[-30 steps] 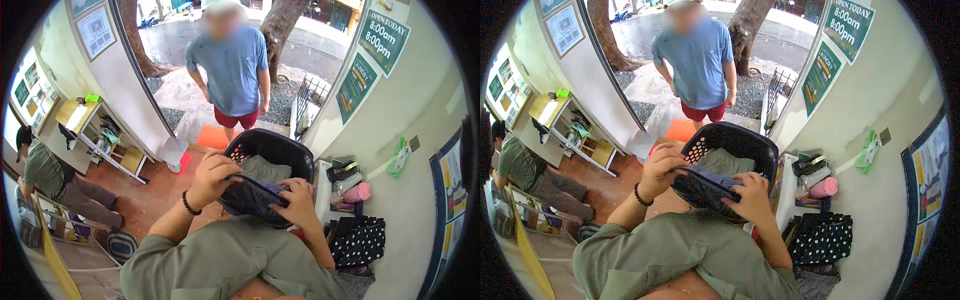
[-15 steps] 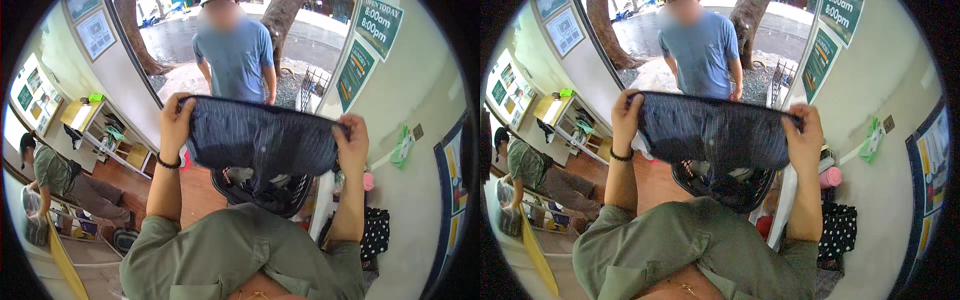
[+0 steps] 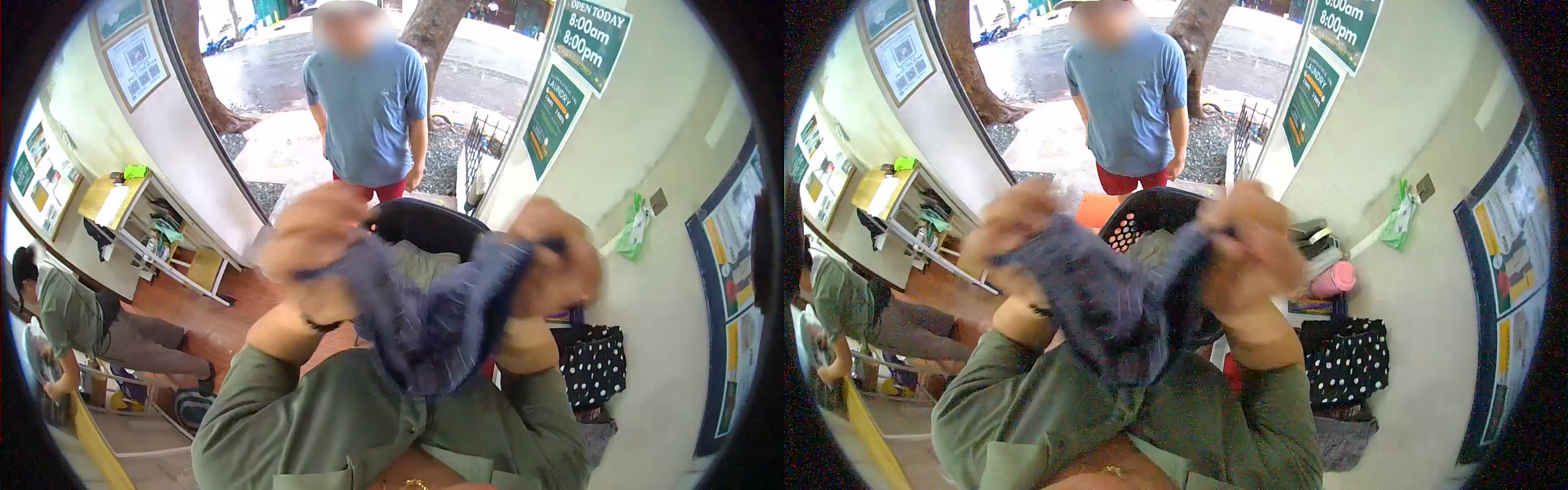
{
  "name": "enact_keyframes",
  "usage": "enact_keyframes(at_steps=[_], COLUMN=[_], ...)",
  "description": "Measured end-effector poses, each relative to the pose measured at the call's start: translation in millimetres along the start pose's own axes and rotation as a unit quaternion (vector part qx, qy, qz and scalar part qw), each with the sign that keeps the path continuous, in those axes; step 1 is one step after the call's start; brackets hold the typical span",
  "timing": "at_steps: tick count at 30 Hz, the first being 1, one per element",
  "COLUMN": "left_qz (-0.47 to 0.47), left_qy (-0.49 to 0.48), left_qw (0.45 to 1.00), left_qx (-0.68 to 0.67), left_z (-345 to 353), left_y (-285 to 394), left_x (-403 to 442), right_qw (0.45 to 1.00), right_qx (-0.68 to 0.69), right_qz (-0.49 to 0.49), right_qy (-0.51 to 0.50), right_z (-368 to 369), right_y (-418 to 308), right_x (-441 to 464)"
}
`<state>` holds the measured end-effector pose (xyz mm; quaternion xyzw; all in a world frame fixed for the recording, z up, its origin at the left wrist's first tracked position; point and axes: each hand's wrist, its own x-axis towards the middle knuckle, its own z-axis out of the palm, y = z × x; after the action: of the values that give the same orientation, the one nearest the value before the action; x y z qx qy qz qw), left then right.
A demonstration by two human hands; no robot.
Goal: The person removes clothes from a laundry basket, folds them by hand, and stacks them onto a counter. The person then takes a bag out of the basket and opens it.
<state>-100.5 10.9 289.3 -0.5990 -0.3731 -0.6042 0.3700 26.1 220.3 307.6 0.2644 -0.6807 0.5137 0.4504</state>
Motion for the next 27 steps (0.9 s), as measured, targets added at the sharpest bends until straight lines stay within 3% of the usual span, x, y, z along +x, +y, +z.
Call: enact_keyframes(at_steps=[2, 3, 4, 5, 6, 8, 10, 11, 13, 14, 15, 16, 17, 18, 20, 21, 23, 24, 26, 27], left_qz=[-0.117, -0.183, -0.295, -0.334, -0.395, -0.466, -0.547, -0.565, -0.513, -0.503, -0.420, -0.515, -0.554, -0.471, -0.409, -0.448, -0.438, -0.436, -0.454, -0.462], left_qy=[0.004, 0.009, 0.052, 0.062, 0.051, -0.029, -0.108, -0.082, -0.099, -0.087, -0.107, -0.091, -0.136, -0.117, -0.103, -0.130, -0.136, -0.135, -0.159, -0.170], left_qw=[0.991, 0.983, 0.954, 0.937, 0.900, 0.853, 0.770, 0.764, 0.807, 0.829, 0.870, 0.844, 0.812, 0.871, 0.896, 0.871, 0.882, 0.885, 0.876, 0.870], left_qx=[-0.063, -0.021, -0.007, 0.081, 0.178, 0.233, 0.309, 0.299, 0.275, 0.231, 0.236, 0.120, 0.125, 0.073, 0.141, 0.157, 0.108, 0.088, 0.041, 0.018], left_z=[29, 24, 22, 8, -8, -50, -74, -66, -40, -21, -6, 9, 20, 26, 27, 18, 4, -2, -16, -22], left_y=[-10, -21, -27, -44, -55, -95, -113, -112, -89, -72, -62, -42, -22, -14, -6, -16, -23, -23, -16, -13], left_x=[-7, -19, -21, -24, -25, -51, -73, -82, -90, -89, -98, -100, -99, -109, -93, -104, -86, -75, -55, -47], right_qw=[0.989, 0.980, 0.969, 0.944, 0.948, 0.920, 0.867, 0.868, 0.879, 0.873, 0.893, 0.921, 0.933, 0.938, 0.919, 0.946, 0.963, 0.962, 0.945, 0.953], right_qx=[-0.132, -0.197, -0.243, -0.262, -0.233, -0.215, -0.228, -0.203, -0.211, -0.115, -0.126, -0.102, -0.052, -0.001, 0.149, 0.060, -0.116, -0.089, -0.072, -0.100], right_qz=[0.014, 0.009, 0.009, -0.013, 0.079, 0.260, 0.376, 0.383, 0.349, 0.401, 0.370, 0.328, 0.334, 0.330, 0.346, 0.312, 0.233, 0.257, 0.308, 0.279], right_qy=[-0.063, -0.026, 0.048, 0.199, 0.200, 0.201, 0.233, 0.241, 0.248, 0.254, 0.223, 0.183, 0.120, 0.107, 0.119, 0.059, -0.066, 0.025, 0.080, 0.056], right_z=[18, 23, 25, 25, 0, -42, -70, -62, -28, 3, 26, 51, 68, 83, 83, 74, 44, 40, 25, 19], right_y=[10, 24, 45, 74, 98, 131, 165, 168, 155, 125, 115, 100, 87, 78, 61, 57, 53, 52, 42, 43], right_x=[10, 11, 8, 2, -5, -19, -47, -57, -75, -74, -87, -95, -104, -108, -103, -99, -93, -94, -77, -75])
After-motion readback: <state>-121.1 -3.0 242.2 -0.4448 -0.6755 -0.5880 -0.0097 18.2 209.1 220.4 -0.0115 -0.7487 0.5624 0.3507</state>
